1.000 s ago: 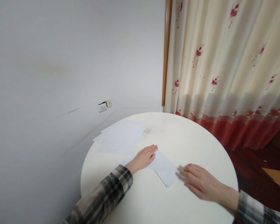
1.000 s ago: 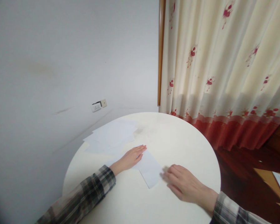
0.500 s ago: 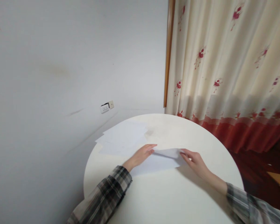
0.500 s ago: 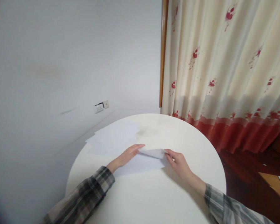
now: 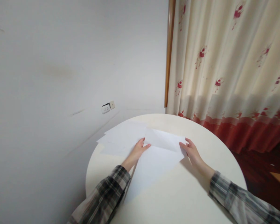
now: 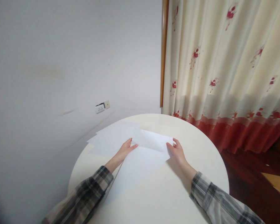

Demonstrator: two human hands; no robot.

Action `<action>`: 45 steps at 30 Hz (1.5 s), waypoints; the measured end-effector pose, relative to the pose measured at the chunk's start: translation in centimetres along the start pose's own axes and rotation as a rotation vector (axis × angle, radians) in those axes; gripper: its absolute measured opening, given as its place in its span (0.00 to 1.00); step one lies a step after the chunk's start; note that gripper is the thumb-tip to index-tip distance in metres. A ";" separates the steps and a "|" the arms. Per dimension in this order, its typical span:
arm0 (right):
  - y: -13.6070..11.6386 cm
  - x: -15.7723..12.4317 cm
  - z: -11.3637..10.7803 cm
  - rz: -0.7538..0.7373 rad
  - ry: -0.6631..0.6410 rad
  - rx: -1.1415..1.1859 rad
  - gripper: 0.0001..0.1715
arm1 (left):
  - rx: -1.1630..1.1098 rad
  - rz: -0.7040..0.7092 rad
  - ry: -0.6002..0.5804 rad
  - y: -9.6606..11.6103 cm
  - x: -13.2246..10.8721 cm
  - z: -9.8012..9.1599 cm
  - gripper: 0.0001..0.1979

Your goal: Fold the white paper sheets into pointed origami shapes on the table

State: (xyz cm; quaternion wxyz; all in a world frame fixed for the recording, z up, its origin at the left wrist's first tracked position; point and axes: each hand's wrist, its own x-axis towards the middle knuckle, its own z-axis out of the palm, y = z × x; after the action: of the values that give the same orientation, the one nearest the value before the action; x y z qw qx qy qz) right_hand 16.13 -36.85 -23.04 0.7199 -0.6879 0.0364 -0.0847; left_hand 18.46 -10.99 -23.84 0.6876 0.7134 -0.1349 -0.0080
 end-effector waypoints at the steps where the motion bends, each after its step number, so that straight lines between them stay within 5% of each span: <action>1: 0.3 0.2 0.0 0.003 0.008 -0.028 0.40 | 0.049 0.018 0.074 -0.2 0.2 0.0 0.25; 4: 0.9 0.3 0.0 -0.011 -0.051 -0.057 0.46 | 0.209 0.102 0.172 -0.7 0.7 -0.1 0.26; 11: 1.3 -0.1 -0.2 0.052 -0.068 0.001 0.40 | 0.402 0.236 0.184 0.7 0.1 0.1 0.30; 16: 1.2 -0.1 -0.5 0.066 -0.059 0.045 0.35 | 0.358 0.174 0.042 1.2 -0.2 0.5 0.20; 21: 0.7 0.2 -1.0 0.048 -0.186 -0.091 0.22 | 0.324 0.091 0.016 0.7 -0.2 0.3 0.17; 28: -0.2 0.8 -1.3 -0.060 -0.316 -0.155 0.33 | 0.369 0.165 0.048 2.0 -0.2 -0.3 0.23; 33: -1.8 0.7 -1.1 -0.283 -0.251 -0.251 0.26 | 0.368 0.184 0.202 3.7 -0.2 0.0 0.18; 36: -3.0 0.1 -0.9 -0.606 -0.104 -0.419 0.15 | 0.471 0.464 0.330 4.6 -0.9 0.1 0.10; 40: -3.6 -0.8 -1.0 -0.958 0.196 -0.569 0.09 | 0.712 0.806 0.457 4.6 -2.0 0.0 0.13; 42: -3.1 -0.7 -1.5 -1.021 0.211 -0.626 0.11 | 0.807 0.843 0.427 3.8 -2.2 -0.1 0.15; 45: -1.1 0.4 -2.8 -0.967 0.005 -0.734 0.13 | 0.928 0.811 0.225 2.0 -2.4 -0.1 0.14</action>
State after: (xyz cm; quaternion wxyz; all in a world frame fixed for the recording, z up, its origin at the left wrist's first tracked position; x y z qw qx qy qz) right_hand 15.93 -39.73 -22.07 0.3153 -0.8298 -0.2515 -0.3857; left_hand 15.79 -10.38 -22.32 0.2645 0.8262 -0.3110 0.3882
